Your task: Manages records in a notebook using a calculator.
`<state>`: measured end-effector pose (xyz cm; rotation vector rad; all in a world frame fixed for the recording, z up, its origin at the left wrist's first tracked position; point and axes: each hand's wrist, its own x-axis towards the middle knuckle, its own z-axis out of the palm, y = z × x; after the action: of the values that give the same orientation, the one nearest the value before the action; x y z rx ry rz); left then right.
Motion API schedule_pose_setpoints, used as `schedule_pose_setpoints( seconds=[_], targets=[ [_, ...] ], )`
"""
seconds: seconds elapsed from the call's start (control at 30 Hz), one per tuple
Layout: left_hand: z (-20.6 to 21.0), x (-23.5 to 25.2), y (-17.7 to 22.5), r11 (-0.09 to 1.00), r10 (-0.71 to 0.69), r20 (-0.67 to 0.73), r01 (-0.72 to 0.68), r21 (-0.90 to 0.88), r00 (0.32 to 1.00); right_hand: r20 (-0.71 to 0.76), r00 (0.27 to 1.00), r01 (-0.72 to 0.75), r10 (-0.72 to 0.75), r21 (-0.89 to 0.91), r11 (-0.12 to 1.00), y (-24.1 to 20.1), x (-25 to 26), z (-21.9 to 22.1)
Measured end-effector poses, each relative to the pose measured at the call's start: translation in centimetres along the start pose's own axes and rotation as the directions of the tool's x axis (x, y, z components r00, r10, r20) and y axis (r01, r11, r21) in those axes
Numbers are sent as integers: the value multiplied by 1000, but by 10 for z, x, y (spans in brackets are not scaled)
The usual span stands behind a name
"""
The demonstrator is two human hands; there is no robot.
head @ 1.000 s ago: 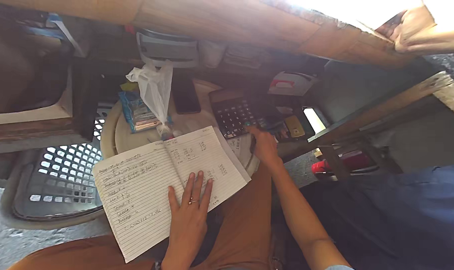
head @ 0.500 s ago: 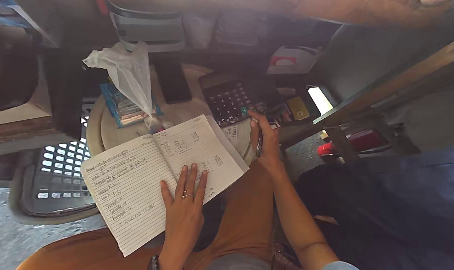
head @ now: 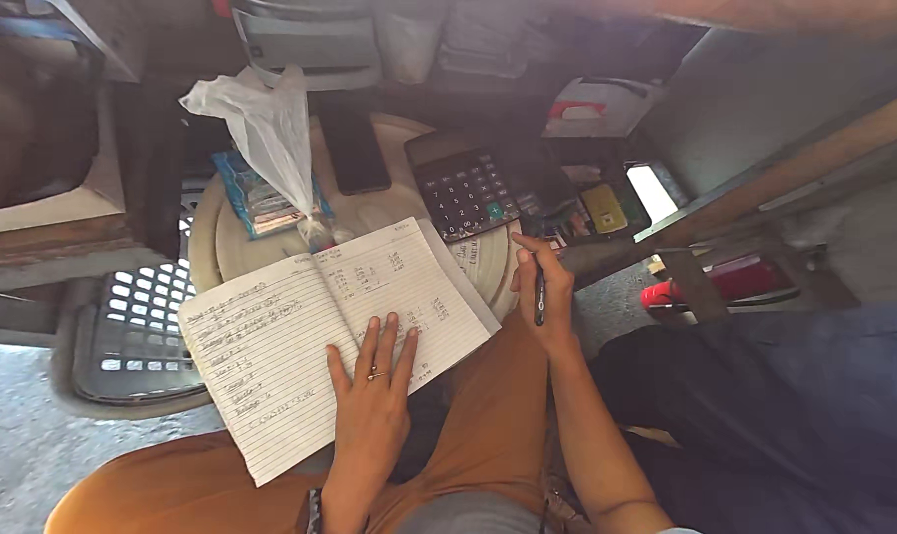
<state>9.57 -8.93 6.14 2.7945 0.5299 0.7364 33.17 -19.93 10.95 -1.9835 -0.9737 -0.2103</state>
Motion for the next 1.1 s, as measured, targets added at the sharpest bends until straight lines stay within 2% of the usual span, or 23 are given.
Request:
schedule_pose_setpoints(
  seconds=[0.13,0.27,0.43,0.57,0.63,0.73,0.87,1.0,1.1],
  targets=[
    [0,1,1,1000,2,-7,-2,4,1000,70,992,-109,109,1,994,-19,1,-8],
    [0,1,1,1000,-9,-6,9,-6,1000,-12,1000,23,-23,-3,1000,-3,1,1],
    [-1,-4,2,1000,-6,2,6,-21,1000,-32,999,30,-30,-7,1000,-4,2,-2],
    [4,2,0,1000,2,-76,-1,16,997,-329,942,101,-68,84,991,-5,42,-5],
    [5,2,0,1000,2,-93,0,21,996,-378,921,151,-92,131,980,-20,50,-6],
    [-3,7,3,999,-4,-42,3,-40,999,-248,956,206,-159,178,962,-43,39,-2],
    [-11,12,14,995,-58,83,65,-81,995,13,988,146,-152,216,965,-53,15,4],
    [-13,18,19,993,-79,159,92,-75,984,-20,990,139,-143,397,907,-50,9,8],
    [-18,19,19,989,-80,191,103,-110,978,-36,994,106,-99,387,916,-54,11,3]
  ],
)
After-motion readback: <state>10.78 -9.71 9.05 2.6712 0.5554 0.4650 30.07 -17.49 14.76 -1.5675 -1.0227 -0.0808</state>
